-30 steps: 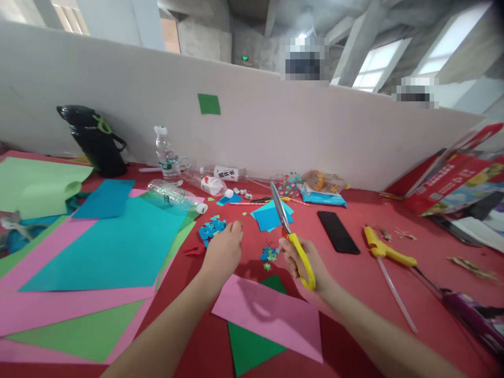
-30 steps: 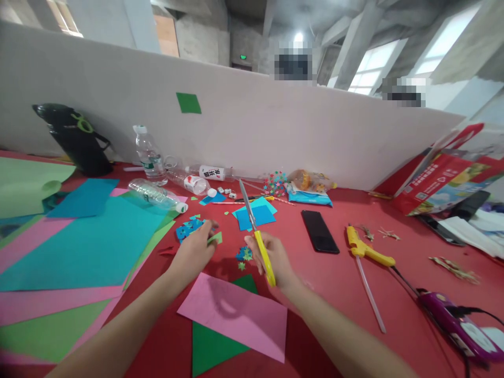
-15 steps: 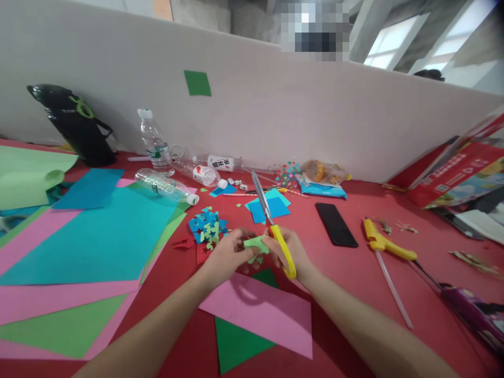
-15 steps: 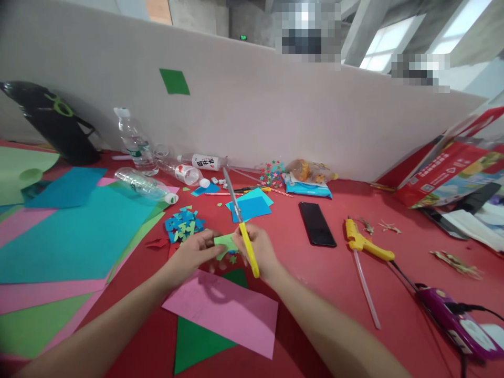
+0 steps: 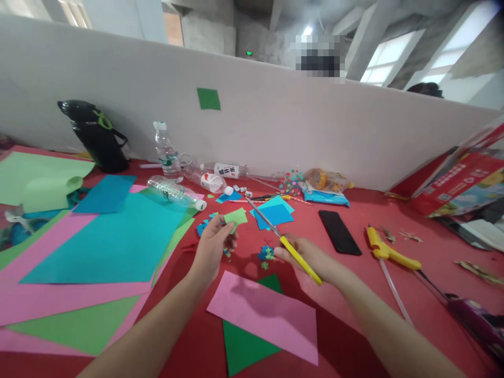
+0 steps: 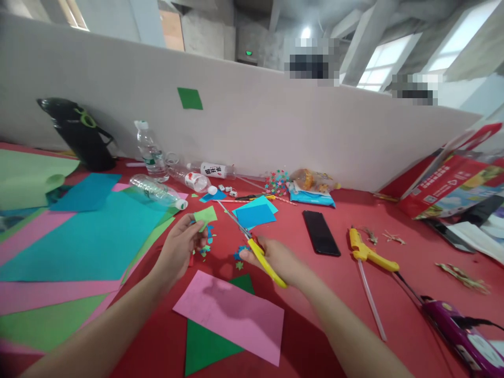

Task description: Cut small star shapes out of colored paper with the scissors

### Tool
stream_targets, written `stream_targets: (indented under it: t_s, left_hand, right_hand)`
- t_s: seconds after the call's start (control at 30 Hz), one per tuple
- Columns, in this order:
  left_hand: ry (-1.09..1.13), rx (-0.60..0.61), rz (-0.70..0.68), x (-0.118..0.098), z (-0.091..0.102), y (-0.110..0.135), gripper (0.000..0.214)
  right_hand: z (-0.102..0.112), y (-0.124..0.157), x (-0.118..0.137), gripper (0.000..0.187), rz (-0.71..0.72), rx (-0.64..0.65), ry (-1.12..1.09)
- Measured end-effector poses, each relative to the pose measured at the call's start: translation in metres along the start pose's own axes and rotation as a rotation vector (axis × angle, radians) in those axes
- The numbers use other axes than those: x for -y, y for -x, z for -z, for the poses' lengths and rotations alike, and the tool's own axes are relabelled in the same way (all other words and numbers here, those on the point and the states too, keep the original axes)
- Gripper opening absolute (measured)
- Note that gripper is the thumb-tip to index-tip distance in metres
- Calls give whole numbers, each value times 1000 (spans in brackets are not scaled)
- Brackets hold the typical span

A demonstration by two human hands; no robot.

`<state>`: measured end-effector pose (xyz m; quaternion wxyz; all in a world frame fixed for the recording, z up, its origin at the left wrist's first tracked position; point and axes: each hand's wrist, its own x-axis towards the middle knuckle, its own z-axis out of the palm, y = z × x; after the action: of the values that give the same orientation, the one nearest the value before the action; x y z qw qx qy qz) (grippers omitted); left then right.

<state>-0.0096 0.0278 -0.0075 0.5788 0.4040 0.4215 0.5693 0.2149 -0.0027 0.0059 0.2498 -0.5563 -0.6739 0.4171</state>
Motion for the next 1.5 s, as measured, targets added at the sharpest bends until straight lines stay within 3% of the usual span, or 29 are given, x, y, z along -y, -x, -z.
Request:
stream_targets:
  t_s: [0.2,0.53,0.9,1.3,1.5]
  left_hand:
    - [38,-17,-28,7,4,-3,21]
    - [-47,46,-18,-1,-9,10,14]
    - [-40,64,-7,-1,-11,13,14]
    - [-19,63,-16,-4,-14,16,15]
    - [-10,51,-19,-3,-14,16,15]
  right_hand:
    - [-8,12,0,44,4,139,140]
    - [-20,15,1,51,-2,219,-162]
    - [-25,19,0,49,-37,192,-219]
    - [-27,12,-7,38,-19,60,75]
    - [-27,14,-4,41,3,95,-47]
